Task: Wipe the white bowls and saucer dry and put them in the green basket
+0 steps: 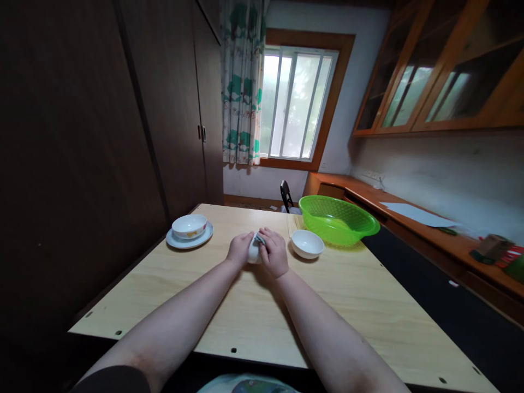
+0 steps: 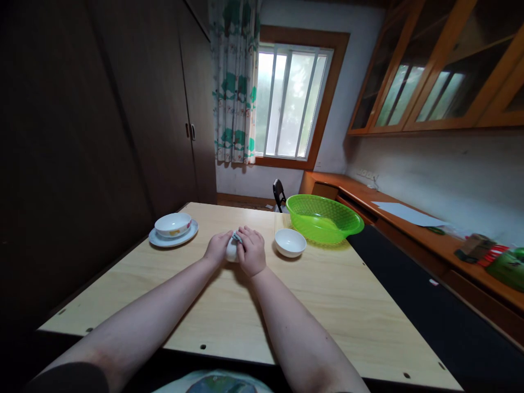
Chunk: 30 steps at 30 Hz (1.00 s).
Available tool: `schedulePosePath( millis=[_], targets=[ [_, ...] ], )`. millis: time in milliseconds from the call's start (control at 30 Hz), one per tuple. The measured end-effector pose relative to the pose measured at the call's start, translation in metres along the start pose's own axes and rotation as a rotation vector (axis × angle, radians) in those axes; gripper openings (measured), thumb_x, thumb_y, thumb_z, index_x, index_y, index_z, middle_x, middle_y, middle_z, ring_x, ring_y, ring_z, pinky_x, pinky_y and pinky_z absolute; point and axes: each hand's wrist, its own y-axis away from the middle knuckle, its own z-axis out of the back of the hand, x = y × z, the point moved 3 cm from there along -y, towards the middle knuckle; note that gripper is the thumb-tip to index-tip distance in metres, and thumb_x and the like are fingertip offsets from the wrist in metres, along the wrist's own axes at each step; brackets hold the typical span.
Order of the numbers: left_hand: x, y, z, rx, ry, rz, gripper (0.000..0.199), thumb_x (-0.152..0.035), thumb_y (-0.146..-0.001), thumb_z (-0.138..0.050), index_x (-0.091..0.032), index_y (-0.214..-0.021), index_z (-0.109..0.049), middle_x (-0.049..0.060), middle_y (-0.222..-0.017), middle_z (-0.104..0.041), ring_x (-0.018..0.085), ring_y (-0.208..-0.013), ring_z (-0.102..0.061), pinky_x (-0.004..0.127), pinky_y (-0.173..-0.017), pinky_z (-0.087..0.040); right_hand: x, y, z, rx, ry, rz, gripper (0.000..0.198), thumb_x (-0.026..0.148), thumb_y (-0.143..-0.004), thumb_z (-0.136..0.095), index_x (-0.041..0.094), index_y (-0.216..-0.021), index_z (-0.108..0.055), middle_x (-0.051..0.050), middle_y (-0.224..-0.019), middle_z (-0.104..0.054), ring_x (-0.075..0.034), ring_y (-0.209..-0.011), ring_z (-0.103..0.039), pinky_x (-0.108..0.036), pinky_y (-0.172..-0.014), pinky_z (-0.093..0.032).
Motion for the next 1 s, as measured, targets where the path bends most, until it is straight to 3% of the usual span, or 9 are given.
schedulePosePath(
  millis=[200, 600, 1000],
  targets=[
    [-0.003, 0.001, -0.001, -0.001, -0.005, -0.030, 0.042, -0.052, -0.067, -0.061, -0.011, -0.072, -0.069, 0.008, -0.072, -0.067, 0.019, -0.069, -0.057, 0.028, -0.065, -0.043, 0.004, 0.000, 0.000, 0.050, 0.016, 0.033, 0.035, 0.020, -0.087, -0.044, 0.023, -0.120, -0.057, -0.006, -0.123, -0.060, -0.021, -0.123, -0.048, -0.044, -0.105, -0.032],
    [-0.002, 0.001, 0.002, -0.041, -0.026, -0.011, 0.046, -0.056, -0.067, -0.060, -0.011, -0.067, -0.066, 0.005, -0.062, -0.061, 0.018, -0.060, -0.054, 0.027, -0.058, -0.041, -0.011, -0.001, 0.001, -0.117, -0.067, -0.137, 0.030, 0.026, -0.090, -0.041, 0.019, -0.110, -0.061, -0.011, -0.115, -0.064, -0.025, -0.114, -0.055, -0.046, -0.097, -0.043],
    [0.001, -0.001, 0.002, -0.043, 0.004, -0.018, 0.046, -0.056, -0.066, -0.060, -0.011, -0.066, -0.066, 0.004, -0.060, -0.061, 0.017, -0.060, -0.055, 0.028, -0.061, -0.042, -0.002, -0.002, 0.003, -0.025, -0.038, -0.023, 0.030, 0.021, -0.087, -0.044, 0.021, -0.113, -0.060, -0.008, -0.119, -0.062, -0.023, -0.118, -0.053, -0.046, -0.101, -0.038]
  ],
)
